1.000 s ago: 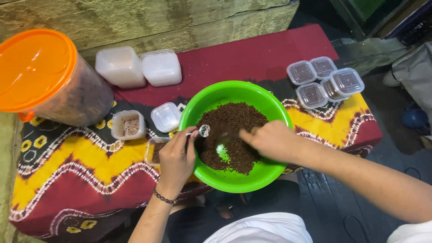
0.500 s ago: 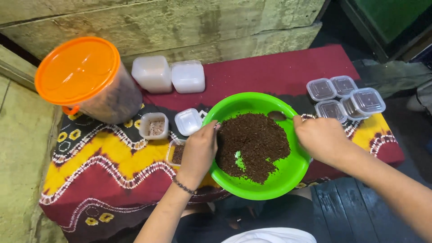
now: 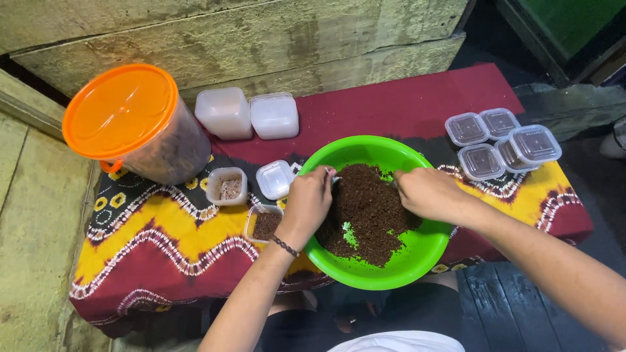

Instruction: The person scoops dark soil from a large green bowl using a metal spoon and transfers it into small, clear plastic containers. They repeat this process to fill multiple containers, occasionally using a second spoon to assist.

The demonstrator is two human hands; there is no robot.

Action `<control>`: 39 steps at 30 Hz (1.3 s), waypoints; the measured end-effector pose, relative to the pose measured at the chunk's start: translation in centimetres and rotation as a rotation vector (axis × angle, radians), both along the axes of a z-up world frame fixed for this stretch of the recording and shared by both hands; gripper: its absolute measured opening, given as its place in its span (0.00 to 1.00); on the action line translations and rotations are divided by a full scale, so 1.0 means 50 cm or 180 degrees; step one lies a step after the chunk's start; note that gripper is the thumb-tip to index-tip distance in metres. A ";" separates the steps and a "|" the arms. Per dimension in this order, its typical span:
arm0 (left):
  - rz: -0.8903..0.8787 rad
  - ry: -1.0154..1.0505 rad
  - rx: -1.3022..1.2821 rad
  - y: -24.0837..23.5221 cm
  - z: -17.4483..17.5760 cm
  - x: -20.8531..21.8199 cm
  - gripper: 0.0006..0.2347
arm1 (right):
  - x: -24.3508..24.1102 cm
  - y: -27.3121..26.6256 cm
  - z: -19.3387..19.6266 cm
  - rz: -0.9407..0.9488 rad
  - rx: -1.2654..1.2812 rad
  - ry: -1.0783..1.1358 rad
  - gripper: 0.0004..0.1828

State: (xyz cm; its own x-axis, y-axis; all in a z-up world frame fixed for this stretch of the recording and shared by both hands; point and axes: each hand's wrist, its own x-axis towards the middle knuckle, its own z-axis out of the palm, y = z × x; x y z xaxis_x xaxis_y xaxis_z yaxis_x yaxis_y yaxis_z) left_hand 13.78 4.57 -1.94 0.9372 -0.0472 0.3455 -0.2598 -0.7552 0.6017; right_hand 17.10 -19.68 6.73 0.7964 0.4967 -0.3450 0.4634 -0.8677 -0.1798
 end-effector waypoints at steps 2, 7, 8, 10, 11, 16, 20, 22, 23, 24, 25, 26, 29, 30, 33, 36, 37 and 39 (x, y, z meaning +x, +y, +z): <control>-0.0117 -0.0137 0.0024 -0.007 0.010 -0.022 0.07 | -0.016 0.007 0.009 0.0014 -0.0002 0.0092 0.13; -0.0399 -0.0605 0.0186 -0.013 0.073 -0.109 0.06 | -0.084 -0.029 -0.023 0.0364 -0.0270 -0.0121 0.17; -0.0511 -0.0730 0.0314 -0.014 0.092 -0.130 0.07 | -0.102 -0.042 -0.030 0.0699 -0.0383 -0.0401 0.16; -0.0624 -0.0834 0.0440 -0.005 0.107 -0.169 0.09 | -0.133 -0.073 -0.059 0.1034 -0.0486 -0.0663 0.17; -0.0911 -0.0970 0.0538 0.005 0.103 -0.187 0.11 | -0.148 -0.091 -0.080 0.1259 -0.0562 -0.1066 0.23; -0.1378 -0.0740 0.0818 0.049 0.140 -0.251 0.18 | -0.190 -0.164 -0.106 0.1853 -0.0674 -0.1608 0.27; -0.1794 -0.0255 0.0327 0.064 0.127 -0.238 0.15 | -0.175 -0.176 -0.128 0.2293 -0.0692 -0.0653 0.29; -0.1997 -0.0002 0.0209 0.066 0.106 -0.214 0.15 | -0.145 -0.159 -0.116 0.2419 -0.0691 -0.0527 0.30; -0.2134 0.0088 0.0262 0.065 0.093 -0.198 0.15 | -0.125 -0.147 -0.104 0.2509 -0.0792 -0.0345 0.29; -0.2270 0.0174 0.0320 0.064 0.081 -0.181 0.16 | -0.104 -0.135 -0.091 0.2597 -0.0891 -0.0169 0.27; -0.2270 0.0172 0.0331 0.059 0.074 -0.165 0.16 | -0.085 -0.135 -0.093 0.2595 -0.0885 -0.0178 0.27; -0.2292 0.0087 0.0349 0.056 0.067 -0.148 0.16 | -0.065 -0.134 -0.095 0.2658 -0.0907 -0.0281 0.27; -0.2285 -0.0023 0.0342 0.041 0.067 -0.109 0.14 | -0.027 -0.125 -0.079 0.2702 -0.0944 -0.0447 0.29; -0.2262 -0.0046 0.0308 0.036 0.071 -0.097 0.11 | -0.019 -0.121 -0.071 0.2677 -0.0961 -0.0502 0.31; -0.2102 -0.0007 0.0350 0.033 0.067 -0.075 0.11 | 0.000 -0.120 -0.076 0.2624 -0.1028 -0.0829 0.32; -0.1722 -0.0172 0.0372 0.017 0.090 -0.054 0.13 | -0.006 -0.098 -0.012 0.2370 -0.1076 -0.1050 0.24; -0.1723 -0.0176 0.0376 0.017 0.081 -0.050 0.13 | -0.005 -0.100 -0.024 0.2369 -0.1076 -0.1055 0.24; -0.1567 -0.0728 0.0442 0.017 0.065 -0.040 0.10 | -0.004 -0.105 -0.047 0.2145 -0.0900 -0.1472 0.27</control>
State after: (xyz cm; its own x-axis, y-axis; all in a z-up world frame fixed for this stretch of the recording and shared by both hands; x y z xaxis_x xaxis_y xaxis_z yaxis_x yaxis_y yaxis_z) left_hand 11.80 5.42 1.29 0.6950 -0.5198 0.4968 -0.7141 -0.5799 0.3922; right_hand 16.93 -24.91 4.40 0.4538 0.8580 -0.2408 0.8685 -0.3653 0.3350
